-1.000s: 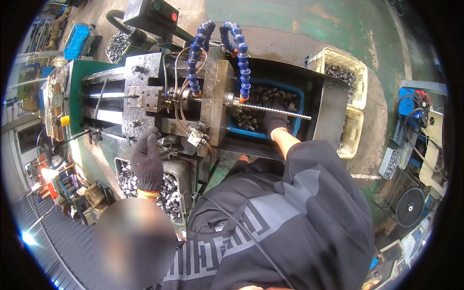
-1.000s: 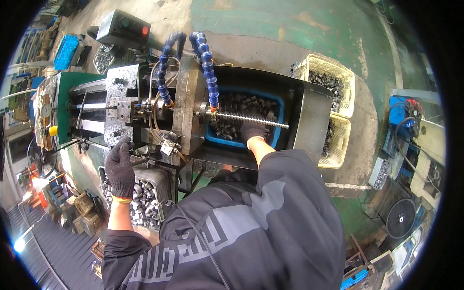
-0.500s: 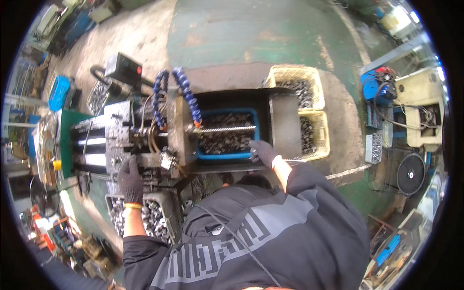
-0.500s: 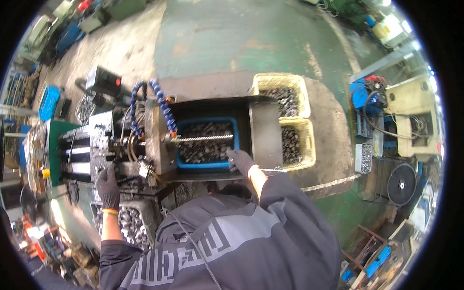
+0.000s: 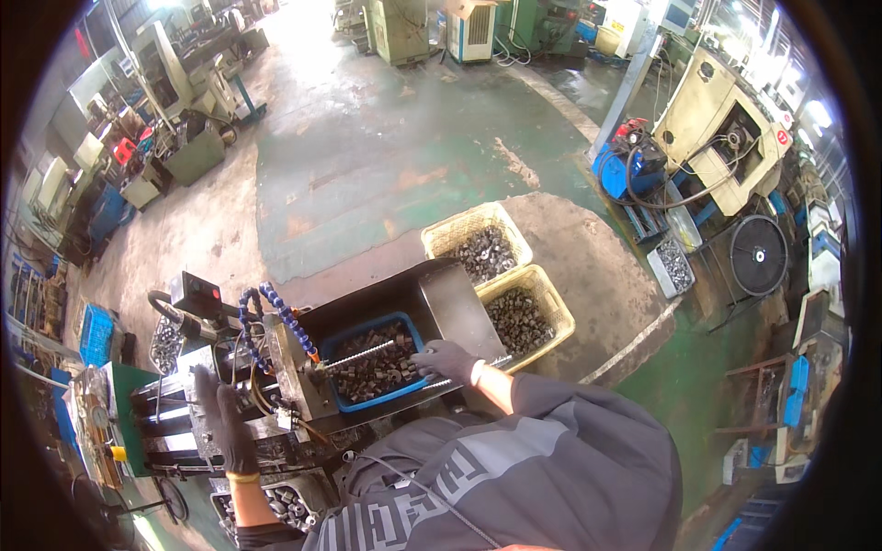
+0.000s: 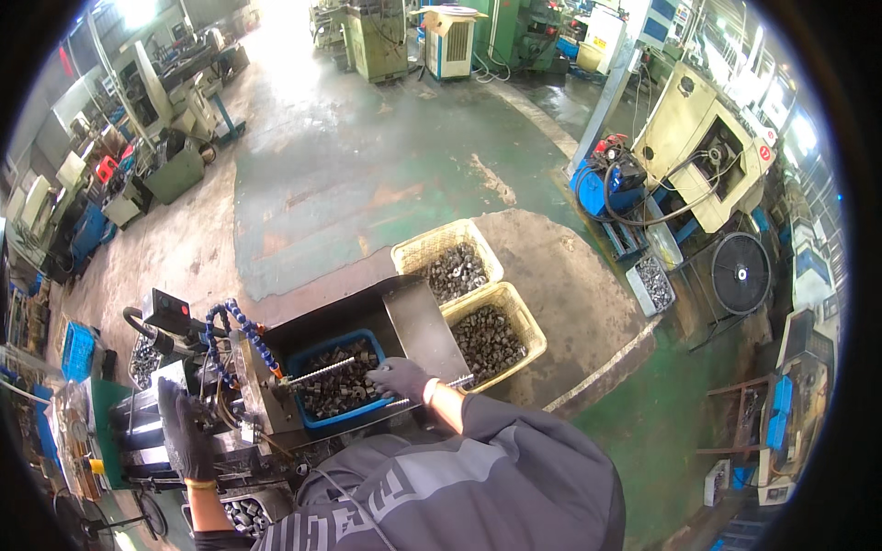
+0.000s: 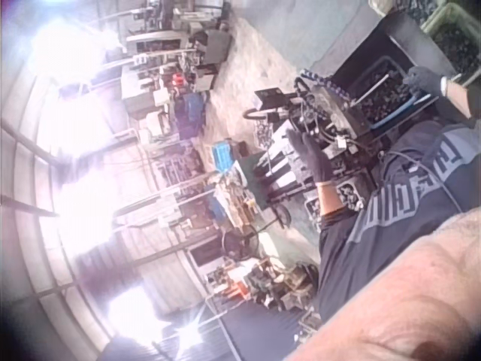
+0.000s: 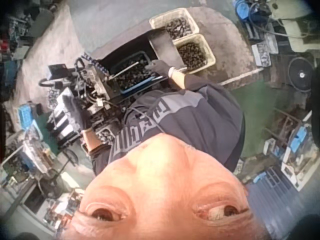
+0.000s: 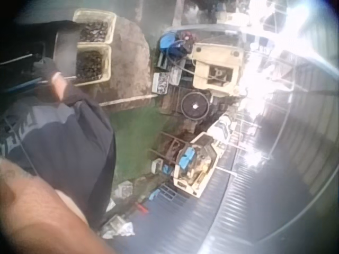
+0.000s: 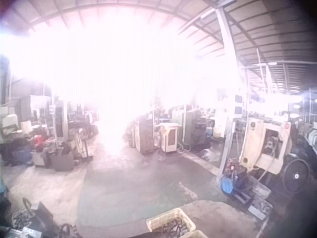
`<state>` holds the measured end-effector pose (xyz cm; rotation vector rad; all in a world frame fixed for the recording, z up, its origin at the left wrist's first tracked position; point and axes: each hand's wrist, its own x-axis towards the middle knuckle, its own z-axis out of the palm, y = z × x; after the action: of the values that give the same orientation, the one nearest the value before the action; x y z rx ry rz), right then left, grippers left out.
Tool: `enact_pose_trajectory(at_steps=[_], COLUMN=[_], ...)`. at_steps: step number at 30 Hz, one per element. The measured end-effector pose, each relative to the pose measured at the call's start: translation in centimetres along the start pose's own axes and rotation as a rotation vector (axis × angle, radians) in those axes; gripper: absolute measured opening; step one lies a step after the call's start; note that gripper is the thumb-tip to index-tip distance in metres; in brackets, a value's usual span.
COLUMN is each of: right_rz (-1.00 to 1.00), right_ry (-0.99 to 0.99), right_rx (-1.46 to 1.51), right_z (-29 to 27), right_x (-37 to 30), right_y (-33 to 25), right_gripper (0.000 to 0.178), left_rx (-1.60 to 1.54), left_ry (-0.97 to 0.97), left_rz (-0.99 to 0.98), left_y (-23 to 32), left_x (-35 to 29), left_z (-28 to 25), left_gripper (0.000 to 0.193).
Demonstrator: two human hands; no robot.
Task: The person operates a manual metalworking machine in a factory, repeatedly picking small metal parts from a blue bin, inserting them into the machine, and then removing the processed parts. The person also briefly inspects a finished part before continuing the cycle.
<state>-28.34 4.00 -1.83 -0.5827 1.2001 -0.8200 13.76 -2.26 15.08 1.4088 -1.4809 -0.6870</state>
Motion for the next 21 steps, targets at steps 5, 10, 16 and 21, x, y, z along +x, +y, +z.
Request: enact_pose_trajectory(at_steps=[5, 10, 16, 21], right_rz=[-0.644, -0.806, -1.121, -0.398], right_ry=[-0.149, -0.159, -0.315, -0.584], right_rx=[-0.473, -0.712, -0.776, 0.025], right_z=[7.4, 10.6, 9.5, 10.2], right_x=[1.2, -1.4, 3.8, -5.4], right_y=[-4.1, -8.1, -3.8, -12.1], right_gripper=[0.068, 0.058, 0.050, 0.040], left_rx=[-0.512, -0.115, -0.029, -0.410], left_ry=[-0.462, -0.749, -0.813, -0.661], left_rz=[-0.262, -0.010, 0.134, -0.095], left_y=[4.7, 8.9, 8.4, 9.4], left_x=[1.2, -1.2, -1.4, -0.5], left_z=[11.2, 14.8, 17.0, 17.3], left_gripper=[0.079, 0.075, 0.068, 0.065])
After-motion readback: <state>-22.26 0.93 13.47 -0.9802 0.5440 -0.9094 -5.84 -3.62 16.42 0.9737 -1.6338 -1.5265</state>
